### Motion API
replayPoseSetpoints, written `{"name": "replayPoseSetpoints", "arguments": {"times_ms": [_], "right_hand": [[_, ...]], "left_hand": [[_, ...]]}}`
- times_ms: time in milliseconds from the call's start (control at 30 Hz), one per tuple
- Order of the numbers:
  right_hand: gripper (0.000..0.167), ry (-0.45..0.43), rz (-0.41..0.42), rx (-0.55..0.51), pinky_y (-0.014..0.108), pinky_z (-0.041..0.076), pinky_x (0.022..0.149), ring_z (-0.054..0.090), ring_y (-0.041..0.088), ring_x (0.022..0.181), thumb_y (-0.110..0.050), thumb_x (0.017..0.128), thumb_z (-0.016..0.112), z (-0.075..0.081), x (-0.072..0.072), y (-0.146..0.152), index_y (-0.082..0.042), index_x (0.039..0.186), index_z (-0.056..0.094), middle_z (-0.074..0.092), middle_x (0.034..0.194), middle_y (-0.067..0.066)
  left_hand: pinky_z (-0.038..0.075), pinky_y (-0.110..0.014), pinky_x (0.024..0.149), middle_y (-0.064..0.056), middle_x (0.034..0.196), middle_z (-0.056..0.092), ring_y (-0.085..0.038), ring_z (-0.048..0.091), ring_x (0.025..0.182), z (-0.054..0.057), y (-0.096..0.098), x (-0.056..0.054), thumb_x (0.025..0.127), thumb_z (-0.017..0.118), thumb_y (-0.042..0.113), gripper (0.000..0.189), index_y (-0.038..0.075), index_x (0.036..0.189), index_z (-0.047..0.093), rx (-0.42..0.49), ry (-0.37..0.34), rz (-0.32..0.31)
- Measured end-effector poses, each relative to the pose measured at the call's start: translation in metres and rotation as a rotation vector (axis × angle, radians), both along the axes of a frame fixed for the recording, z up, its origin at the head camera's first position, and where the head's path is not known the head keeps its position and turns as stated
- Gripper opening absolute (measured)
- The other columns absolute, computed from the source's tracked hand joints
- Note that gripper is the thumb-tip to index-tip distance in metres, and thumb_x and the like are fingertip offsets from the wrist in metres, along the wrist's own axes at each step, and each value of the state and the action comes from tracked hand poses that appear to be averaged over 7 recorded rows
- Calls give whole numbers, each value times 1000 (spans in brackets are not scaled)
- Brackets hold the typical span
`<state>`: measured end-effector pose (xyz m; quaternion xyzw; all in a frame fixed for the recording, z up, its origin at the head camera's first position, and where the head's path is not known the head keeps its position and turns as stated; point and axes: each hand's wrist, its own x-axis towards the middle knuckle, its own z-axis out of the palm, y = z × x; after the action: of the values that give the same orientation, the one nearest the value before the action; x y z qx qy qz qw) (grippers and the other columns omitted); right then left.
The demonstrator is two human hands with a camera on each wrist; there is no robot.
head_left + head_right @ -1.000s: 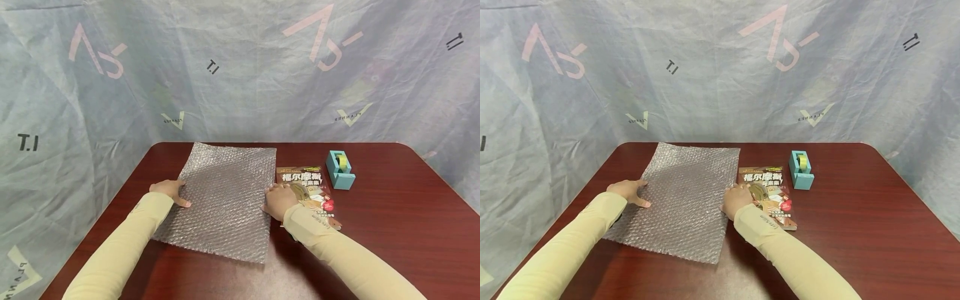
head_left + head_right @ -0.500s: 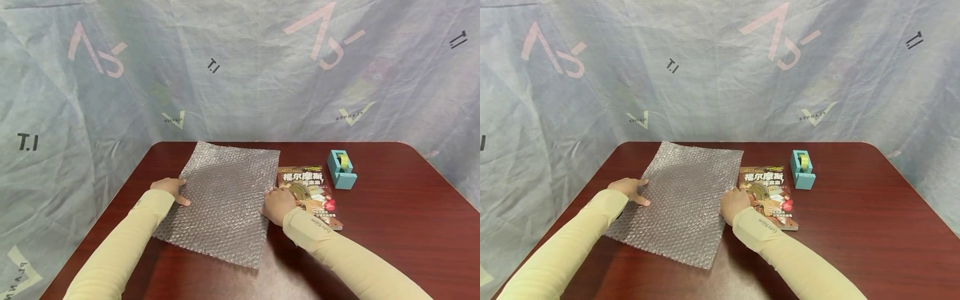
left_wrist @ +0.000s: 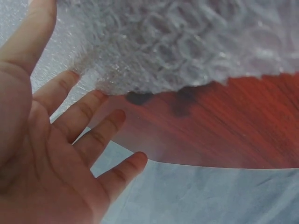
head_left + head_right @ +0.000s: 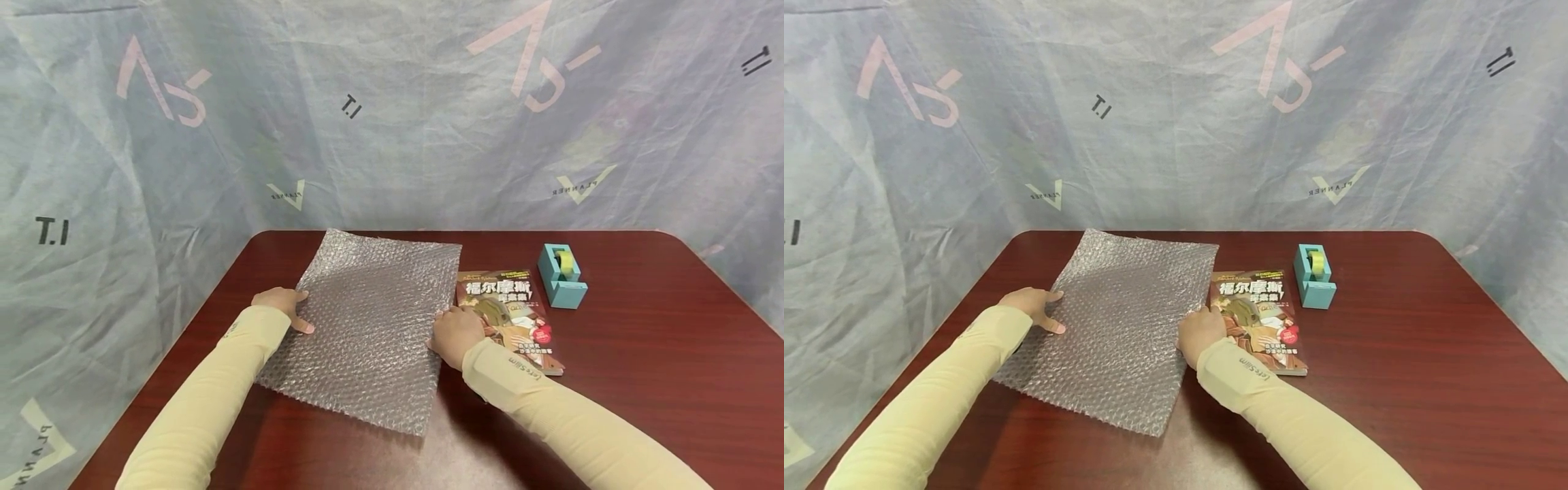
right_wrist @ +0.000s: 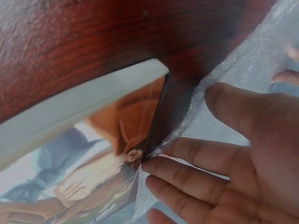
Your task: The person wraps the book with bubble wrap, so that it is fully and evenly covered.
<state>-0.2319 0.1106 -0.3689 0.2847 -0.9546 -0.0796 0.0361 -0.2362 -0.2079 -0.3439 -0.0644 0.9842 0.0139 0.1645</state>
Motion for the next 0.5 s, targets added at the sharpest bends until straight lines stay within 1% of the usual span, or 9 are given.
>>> {"name": "replayPoseSetpoints", "arguments": {"times_ms": [167, 233, 300, 400, 500], "right_hand": [[36, -12, -10, 5, 41, 50, 88, 67, 25, 94, -38, 88, 75, 2, 1, 0, -3, 94, 74, 73, 93, 9], [36, -21, -15, 4, 40, 50, 87, 67, 25, 94, -38, 88, 75, 3, 2, -1, -3, 94, 74, 73, 93, 9], [36, -31, -18, -4, 41, 50, 88, 66, 25, 94, -38, 89, 74, 5, 2, -1, -2, 94, 73, 73, 93, 10], [38, -43, -16, -24, 41, 49, 90, 65, 26, 96, -37, 90, 74, 6, 3, 1, 0, 97, 72, 72, 93, 11], [39, -67, -10, -60, 43, 47, 94, 64, 27, 102, -35, 91, 73, 7, 4, 3, 2, 101, 70, 72, 97, 12]], "left_hand": [[53, -50, 92, -31, 147, 47, -45, 52, 130, 2, 1, 0, 82, 86, 38, 90, 5, 154, 42, 7, -3, -5], [52, -52, 94, -31, 148, 46, -46, 50, 132, 3, 0, 0, 82, 86, 38, 91, 5, 154, 41, 15, -6, -4], [49, -55, 98, -32, 149, 44, -47, 48, 134, 3, -2, 0, 83, 86, 36, 91, 3, 155, 40, 43, -13, -2], [44, -58, 104, -33, 152, 40, -49, 43, 137, 4, -4, 1, 84, 86, 33, 93, 0, 155, 37, 111, -27, 7], [41, -60, 106, -33, 153, 39, -50, 40, 138, 4, -6, 1, 83, 87, 31, 94, -4, 154, 35, 165, -35, 12]]}}
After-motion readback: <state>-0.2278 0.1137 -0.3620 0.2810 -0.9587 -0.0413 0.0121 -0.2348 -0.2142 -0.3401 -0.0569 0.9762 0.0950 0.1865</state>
